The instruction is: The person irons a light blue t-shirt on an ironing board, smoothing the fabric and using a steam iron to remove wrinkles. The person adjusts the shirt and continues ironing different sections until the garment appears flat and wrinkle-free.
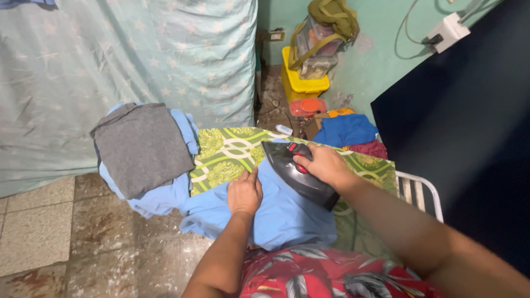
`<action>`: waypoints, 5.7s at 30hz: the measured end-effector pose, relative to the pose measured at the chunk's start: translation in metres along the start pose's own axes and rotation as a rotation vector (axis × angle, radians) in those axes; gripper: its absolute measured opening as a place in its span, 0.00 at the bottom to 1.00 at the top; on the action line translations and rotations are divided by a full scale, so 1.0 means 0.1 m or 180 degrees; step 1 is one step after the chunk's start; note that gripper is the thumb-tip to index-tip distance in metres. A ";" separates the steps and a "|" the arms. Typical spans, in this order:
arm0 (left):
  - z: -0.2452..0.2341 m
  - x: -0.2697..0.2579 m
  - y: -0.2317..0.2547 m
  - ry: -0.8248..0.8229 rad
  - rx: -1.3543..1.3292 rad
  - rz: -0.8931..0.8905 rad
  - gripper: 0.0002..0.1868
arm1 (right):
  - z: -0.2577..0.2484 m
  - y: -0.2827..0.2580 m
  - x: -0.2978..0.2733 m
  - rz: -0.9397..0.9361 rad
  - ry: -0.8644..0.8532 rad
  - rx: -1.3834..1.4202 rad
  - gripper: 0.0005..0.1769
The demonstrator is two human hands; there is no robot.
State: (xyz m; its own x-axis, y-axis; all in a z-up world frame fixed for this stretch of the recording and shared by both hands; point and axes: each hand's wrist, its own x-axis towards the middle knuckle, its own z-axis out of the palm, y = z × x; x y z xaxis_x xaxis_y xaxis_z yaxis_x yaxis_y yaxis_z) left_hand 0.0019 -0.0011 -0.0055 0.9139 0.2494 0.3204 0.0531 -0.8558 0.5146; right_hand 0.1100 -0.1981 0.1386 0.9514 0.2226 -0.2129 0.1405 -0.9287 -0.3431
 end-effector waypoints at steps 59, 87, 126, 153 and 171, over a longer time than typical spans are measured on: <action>-3.82 0.08 1.75 -0.1497 -0.3401 -0.1087 0.19 | 1.37 1.07 -1.88 -0.0804 -0.2556 0.1915 0.40; -2.55 0.71 -0.60 -0.0828 -0.3704 -0.1830 0.29 | -2.11 2.01 -1.67 0.0275 0.1177 0.1715 0.08; -2.17 0.34 -0.67 -0.1643 -0.4087 -0.2961 0.32 | 0.49 3.36 -2.72 0.1478 0.0810 0.5589 0.29; -2.06 0.92 -0.55 -0.2554 -0.3454 -0.2696 0.27 | -0.82 3.05 -2.16 0.2256 0.0928 0.3718 0.25; -0.12 0.58 -1.41 -0.1531 -0.1979 -0.1461 0.23 | 0.74 3.02 -1.36 0.2684 0.0074 0.4592 0.25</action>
State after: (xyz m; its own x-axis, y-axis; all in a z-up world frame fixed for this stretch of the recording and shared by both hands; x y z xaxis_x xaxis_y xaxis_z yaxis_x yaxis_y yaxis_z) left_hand 0.0426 0.1396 -0.0498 0.9332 0.1700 -0.3165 0.3541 -0.2855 0.8906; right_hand 0.0022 -0.4867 -0.0039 0.6295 -0.1804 -0.7558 -0.7167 0.2409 -0.6545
